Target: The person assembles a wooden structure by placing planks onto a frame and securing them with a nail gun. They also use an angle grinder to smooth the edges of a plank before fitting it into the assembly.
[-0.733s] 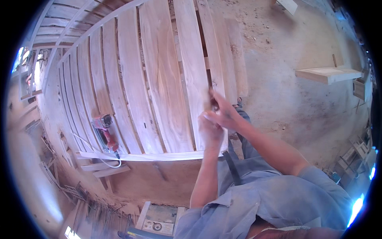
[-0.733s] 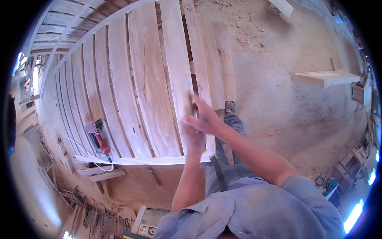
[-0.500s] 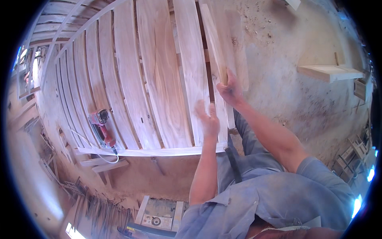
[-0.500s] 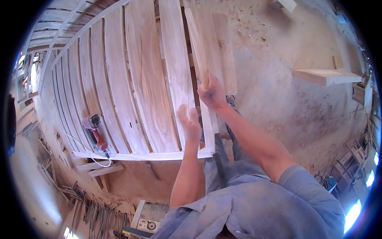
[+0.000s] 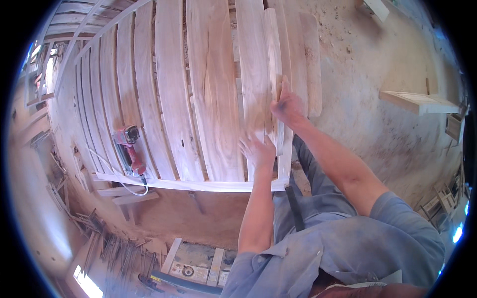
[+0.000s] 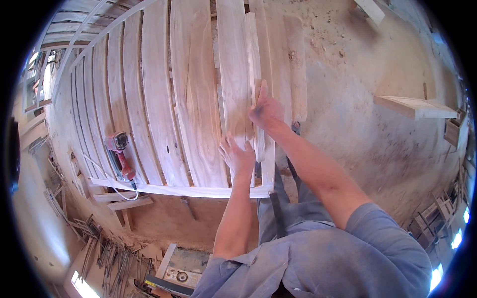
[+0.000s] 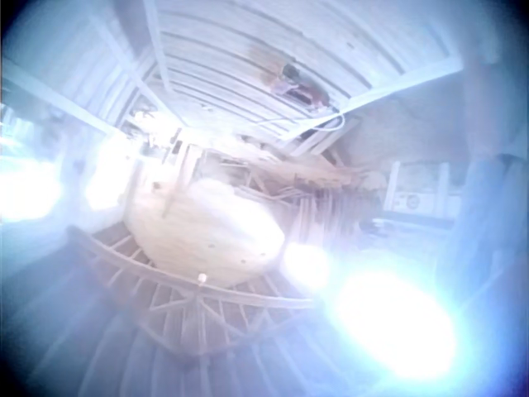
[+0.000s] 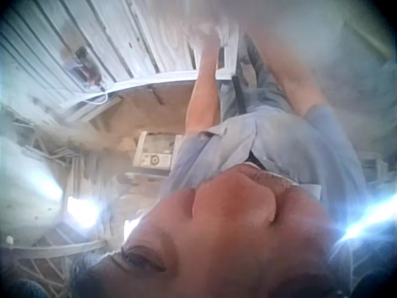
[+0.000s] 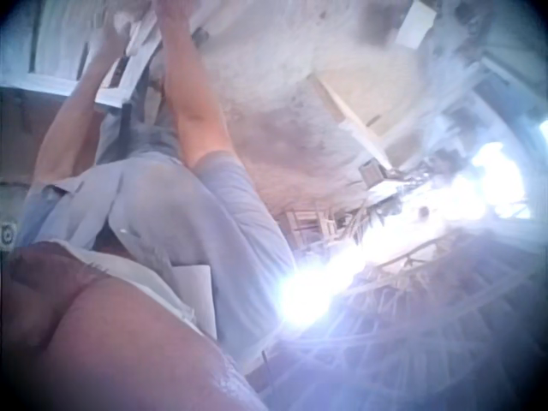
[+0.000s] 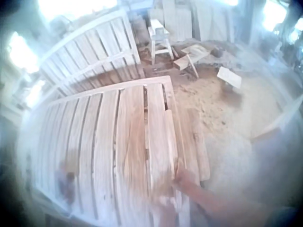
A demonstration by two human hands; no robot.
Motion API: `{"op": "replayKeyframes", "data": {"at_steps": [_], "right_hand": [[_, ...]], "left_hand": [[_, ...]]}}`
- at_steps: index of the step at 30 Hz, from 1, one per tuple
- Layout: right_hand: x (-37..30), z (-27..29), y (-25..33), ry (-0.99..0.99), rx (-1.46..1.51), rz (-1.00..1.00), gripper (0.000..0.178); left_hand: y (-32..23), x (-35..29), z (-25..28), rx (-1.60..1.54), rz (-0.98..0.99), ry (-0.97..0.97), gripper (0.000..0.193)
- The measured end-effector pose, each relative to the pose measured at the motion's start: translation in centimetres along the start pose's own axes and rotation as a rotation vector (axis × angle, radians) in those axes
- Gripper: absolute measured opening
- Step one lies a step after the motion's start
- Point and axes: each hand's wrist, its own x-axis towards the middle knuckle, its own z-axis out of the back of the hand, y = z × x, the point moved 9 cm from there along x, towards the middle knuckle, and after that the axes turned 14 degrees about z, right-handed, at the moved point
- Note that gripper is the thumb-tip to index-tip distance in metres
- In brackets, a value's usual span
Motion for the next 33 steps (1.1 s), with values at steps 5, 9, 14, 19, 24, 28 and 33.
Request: {"op": "replayKeyframes", "data": {"at_steps": [5,9,14,19,24,28,33], "right_hand": [[1.4,-0.5,-1.5,-0.048,-0.029,0.070,0.092],[2.0,-0.9,-2.4,-0.035,-0.026,0.106,0.092],[0.1,0.6,0.4,-0.010,-0.030,0.024,0.095],[0.5,0.2,0.7,0.022,-0.022,-0.055,0.097],[4.2,0.7,4.2,0.034,0.047,0.129,0.092],[3.6,0.3,2.5,-0.188,0.291,0.251,0.090],[-2.1,0.6,-2.7,-0.165,0.361,0.151,0.092]], "left_hand": [[1.4,-1.7,-0.7,-0.099,-0.044,-0.041,0.074],[2.2,-3.5,-0.8,-0.055,-0.064,-0.120,0.078],[3.4,-4.1,-0.1,-0.085,0.030,-0.062,0.077],[4.0,-3.4,0.0,-0.141,0.110,0.039,0.080],[5.2,-2.8,-1.4,-0.199,0.169,0.066,0.082],[4.5,-2.8,-1.5,-0.146,0.144,0.168,0.081],[6.6,-0.1,-1.5,-0.294,0.323,0.115,0.061]]}}
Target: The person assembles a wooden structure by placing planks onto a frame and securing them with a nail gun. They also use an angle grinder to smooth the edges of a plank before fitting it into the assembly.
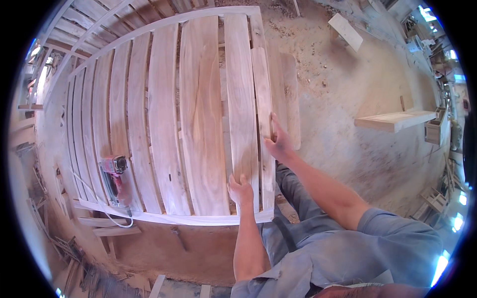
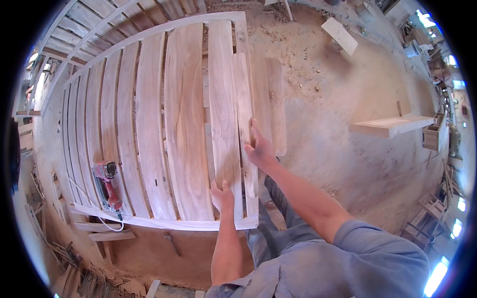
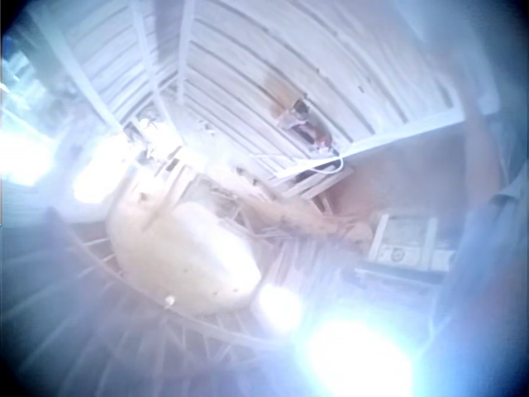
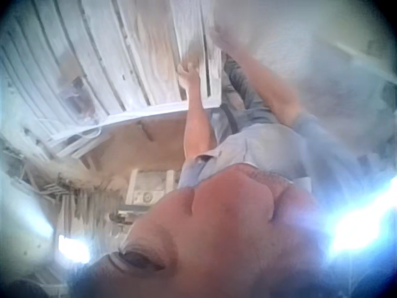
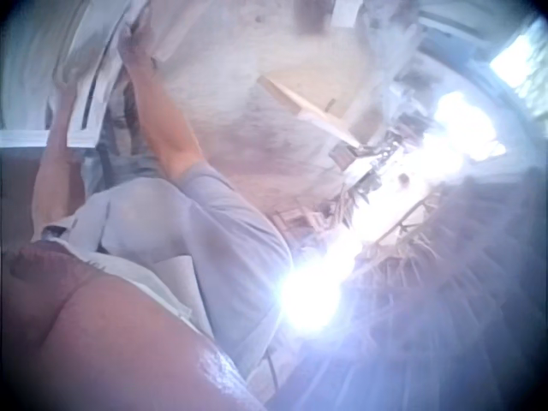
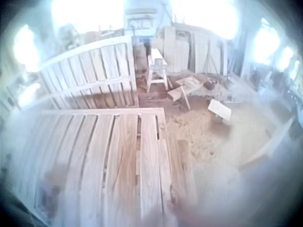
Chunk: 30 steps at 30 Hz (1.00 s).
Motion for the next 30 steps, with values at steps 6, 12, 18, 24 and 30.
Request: {"op": "replayKeyframes", "data": {"at_steps": [6,12,18,24,30], "right_hand": [[-0.5,1.4,-0.4,0.038,-0.123,-0.096,0.091],[1.3,0.2,1.7,0.057,-0.230,-0.076,0.090],[2.2,-1.2,2.5,0.028,-0.281,-0.066,0.090],[3.5,-1.6,1.8,-0.022,-0.426,0.036,0.084],[3.2,-2.3,2.2,-0.005,-0.416,0.099,0.079]], "left_hand": [[-0.8,-2.0,2.6,-0.277,-0.185,-0.068,0.036],[0.9,1.1,2.2,-0.467,-0.111,0.001,0.035],[3.0,2.4,1.2,-0.407,-0.045,0.003,0.033],[2.8,1.0,1.4,-0.417,-0.112,-0.154,0.030],[3.6,1.3,1.7,-0.399,-0.135,-0.157,0.032]]}}
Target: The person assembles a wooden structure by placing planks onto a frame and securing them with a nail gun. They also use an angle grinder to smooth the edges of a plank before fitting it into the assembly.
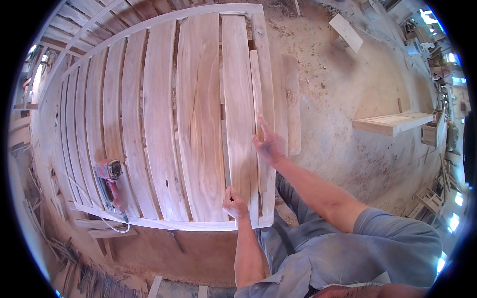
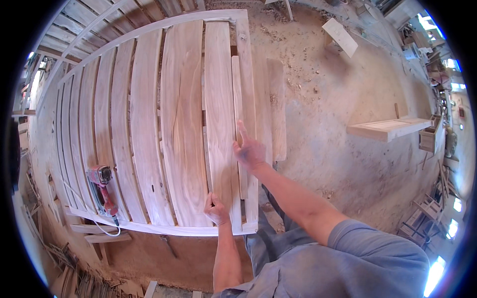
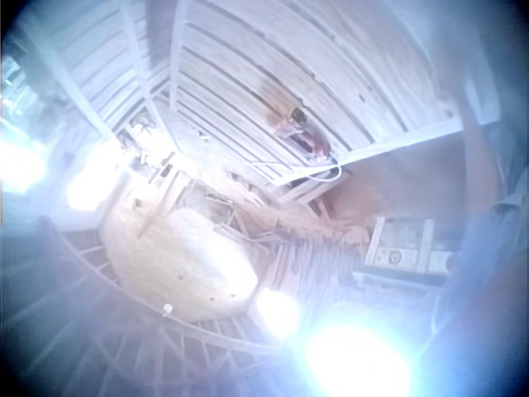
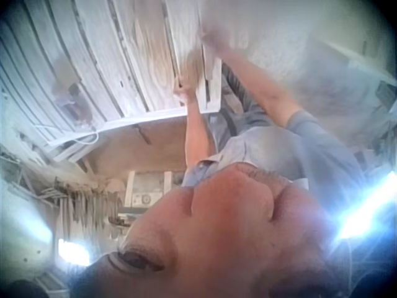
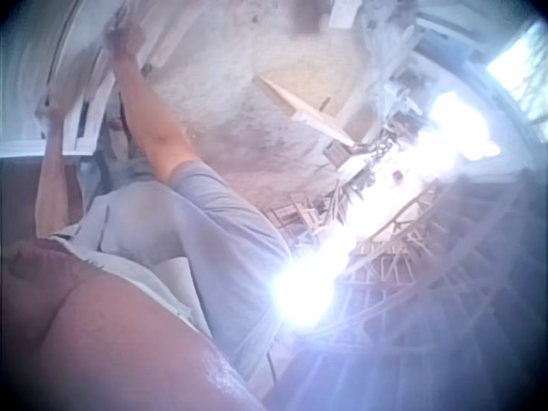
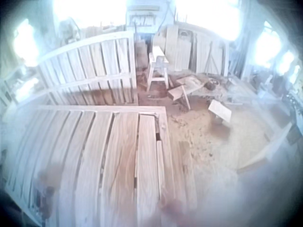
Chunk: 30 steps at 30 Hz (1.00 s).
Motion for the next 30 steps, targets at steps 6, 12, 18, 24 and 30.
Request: {"op": "replayKeyframes", "data": {"at_steps": [6,12,18,24,30], "right_hand": [[0.4,0.3,-0.6,0.025,0.010,0.006,0.078],[0.6,0.3,0.1,0.081,-0.002,0.007,0.082],[0.4,-0.4,-0.3,0.136,0.048,0.002,0.086],[1.8,2.0,1.4,-0.069,0.072,0.361,0.063],[7.6,0.9,9.6,0.068,-0.188,0.917,0.052]], "left_hand": [[-1.3,0.0,-0.7,0.000,0.050,0.010,0.032],[-3.0,0.2,-1.6,0.184,-0.119,-0.038,0.035],[-5.1,-1.0,-3.6,0.445,-0.037,0.094,0.050],[-7.6,-0.2,-6.8,0.331,-0.148,0.172,0.068],[-10.5,2.7,-9.3,0.257,-0.115,0.158,0.074]]}}
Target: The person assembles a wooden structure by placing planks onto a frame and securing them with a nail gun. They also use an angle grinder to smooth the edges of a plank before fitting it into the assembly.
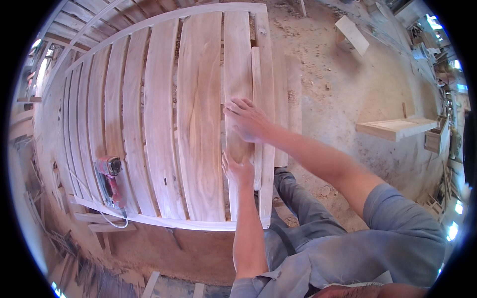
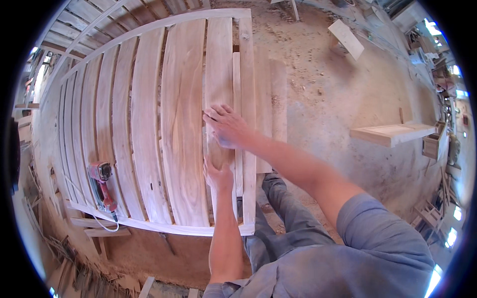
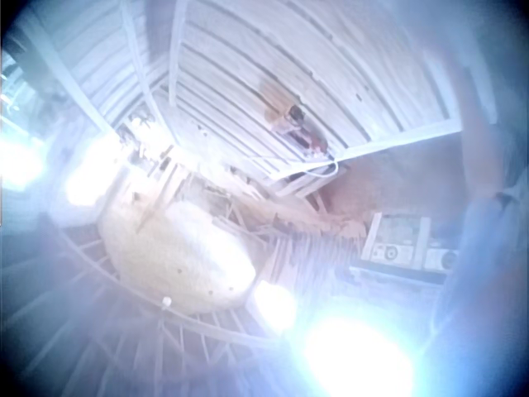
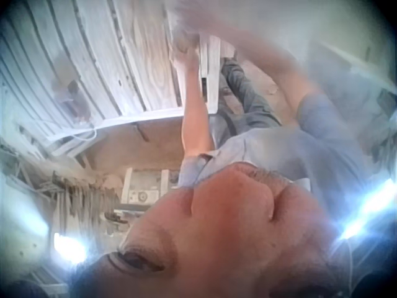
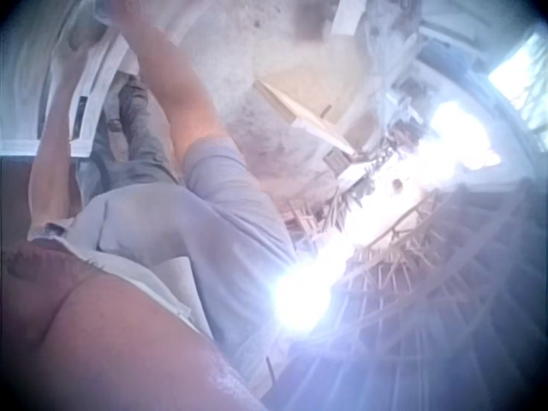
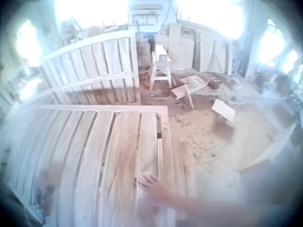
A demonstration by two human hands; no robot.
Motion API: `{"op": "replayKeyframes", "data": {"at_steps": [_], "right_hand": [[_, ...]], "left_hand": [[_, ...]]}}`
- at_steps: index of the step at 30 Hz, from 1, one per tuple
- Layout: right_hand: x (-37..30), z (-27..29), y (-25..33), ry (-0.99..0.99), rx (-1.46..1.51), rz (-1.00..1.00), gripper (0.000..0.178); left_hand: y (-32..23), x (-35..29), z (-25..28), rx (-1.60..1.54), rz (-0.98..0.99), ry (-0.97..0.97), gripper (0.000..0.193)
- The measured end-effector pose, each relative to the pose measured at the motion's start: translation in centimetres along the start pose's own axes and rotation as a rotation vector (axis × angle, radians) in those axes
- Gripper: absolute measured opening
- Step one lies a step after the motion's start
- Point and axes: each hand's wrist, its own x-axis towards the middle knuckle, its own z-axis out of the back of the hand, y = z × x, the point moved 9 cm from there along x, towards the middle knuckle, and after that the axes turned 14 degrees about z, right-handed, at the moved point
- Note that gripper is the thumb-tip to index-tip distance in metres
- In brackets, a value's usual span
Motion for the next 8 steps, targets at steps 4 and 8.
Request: {"op": "replayKeyframes", "data": {"at_steps": [4,8], "right_hand": [[1.2,-1.9,-3.0,0.093,-0.144,0.135,0.053],[2.2,-3.1,-3.6,0.490,-0.171,0.097,0.066]], "left_hand": [[-1.8,0.0,-0.4,0.088,-0.072,0.002,0.075],[-1.1,-0.1,0.2,0.018,-0.082,0.035,0.082]]}}
